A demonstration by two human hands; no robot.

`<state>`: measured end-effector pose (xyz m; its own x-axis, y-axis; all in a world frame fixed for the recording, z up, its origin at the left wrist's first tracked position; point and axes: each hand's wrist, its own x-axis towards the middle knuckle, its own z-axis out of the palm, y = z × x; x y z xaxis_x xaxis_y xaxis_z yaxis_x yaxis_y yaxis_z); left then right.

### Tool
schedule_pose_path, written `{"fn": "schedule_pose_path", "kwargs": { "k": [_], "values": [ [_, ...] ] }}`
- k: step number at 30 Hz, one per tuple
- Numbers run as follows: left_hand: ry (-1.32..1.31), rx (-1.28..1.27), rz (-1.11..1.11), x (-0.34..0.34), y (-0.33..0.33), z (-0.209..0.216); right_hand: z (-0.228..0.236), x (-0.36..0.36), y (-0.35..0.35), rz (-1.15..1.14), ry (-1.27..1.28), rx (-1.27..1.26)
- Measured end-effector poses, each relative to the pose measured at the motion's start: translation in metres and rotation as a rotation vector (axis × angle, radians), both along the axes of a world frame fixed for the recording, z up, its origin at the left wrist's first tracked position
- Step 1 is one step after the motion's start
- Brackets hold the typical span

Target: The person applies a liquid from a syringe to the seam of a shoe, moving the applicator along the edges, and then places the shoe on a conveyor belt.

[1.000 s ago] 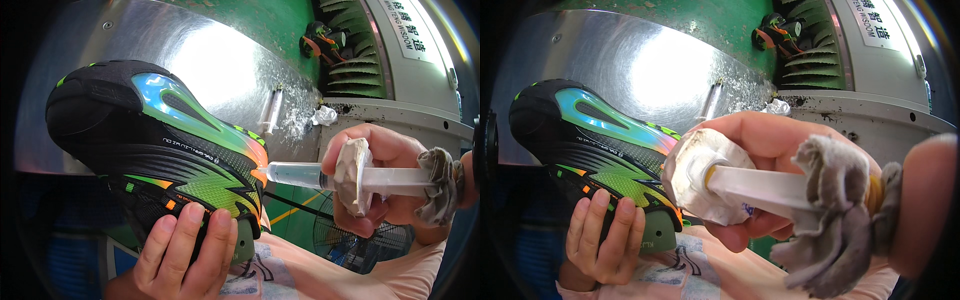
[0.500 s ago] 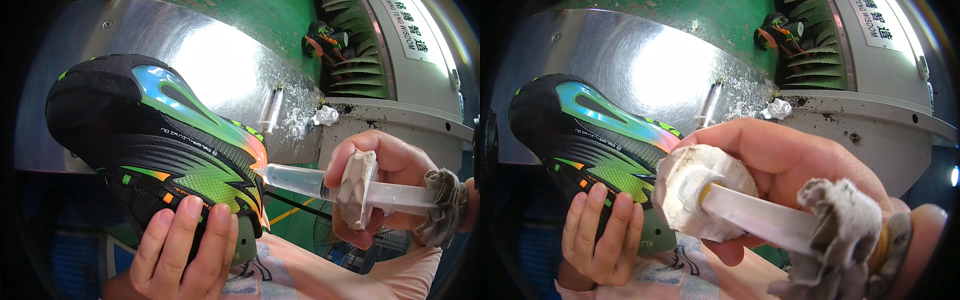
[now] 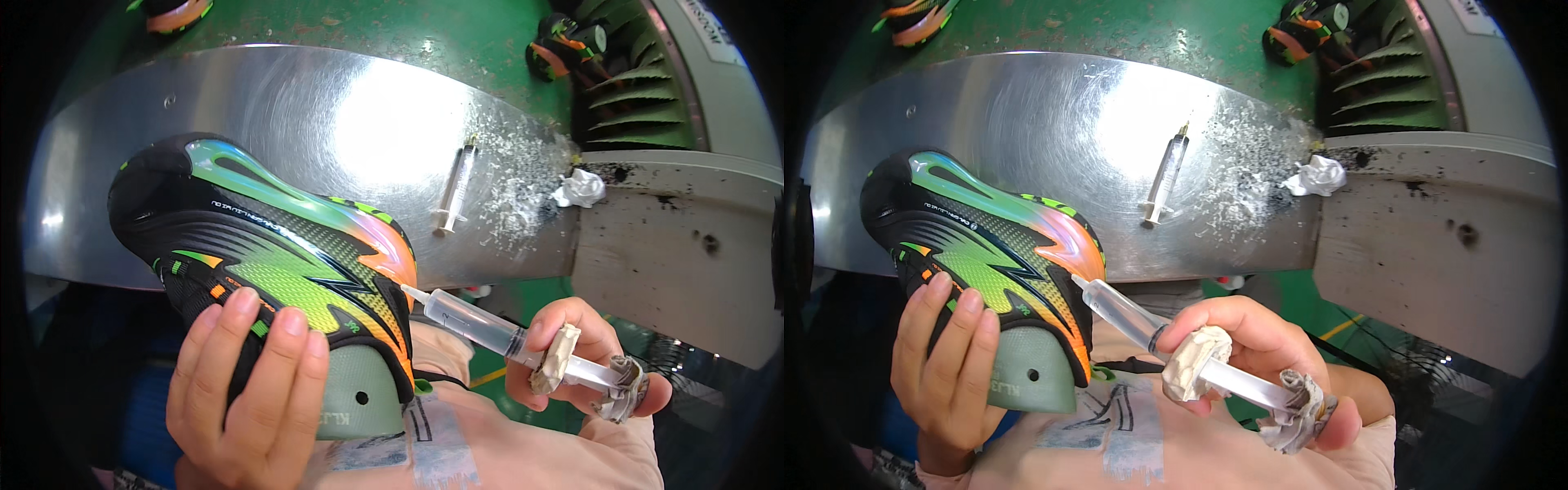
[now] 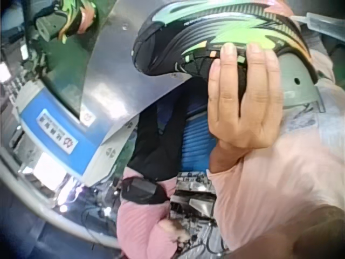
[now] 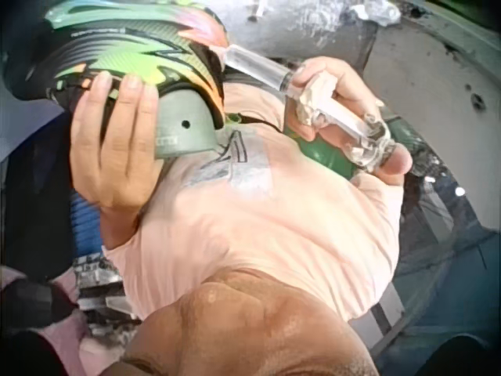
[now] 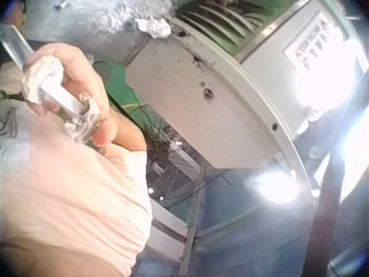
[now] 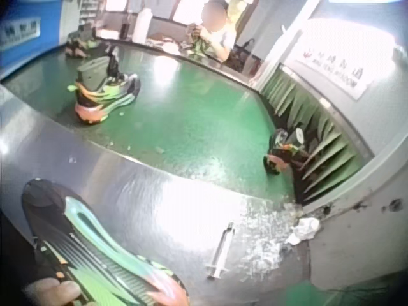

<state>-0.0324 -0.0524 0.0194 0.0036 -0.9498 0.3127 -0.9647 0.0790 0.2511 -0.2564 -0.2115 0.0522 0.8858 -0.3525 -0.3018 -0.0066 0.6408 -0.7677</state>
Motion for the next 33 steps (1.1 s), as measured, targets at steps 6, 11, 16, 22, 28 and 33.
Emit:
{"fn": "schedule_pose_path", "kwargs": {
  "k": [6,11,16,22,28,33],
  "values": [
    [-0.033,0.09,0.003,0.01,-0.037,0.02,-0.033,-0.009,-0.018,-0.045,-0.082,0.106],
    [-0.094,0.048,-0.209,0.034,-0.095,0.027,-0.055,-0.014,-0.02,-0.088,-0.247,0.41],
    [-0.247,0.552,-0.253,0.027,-0.145,0.064,-0.063,-0.016,-0.029,-0.138,-0.229,0.446],
    [0.165,0.555,0.08,0.004,-0.168,0.06,-0.07,-0.025,-0.033,-0.202,-0.359,0.333],
    [0.195,0.431,0.107,0.009,-0.171,0.053,-0.079,-0.029,-0.028,-0.158,-0.425,0.257],
    [0.221,0.453,0.135,0.012,-0.171,0.051,-0.075,-0.033,-0.022,-0.127,-0.233,0.335]
  ]
}}
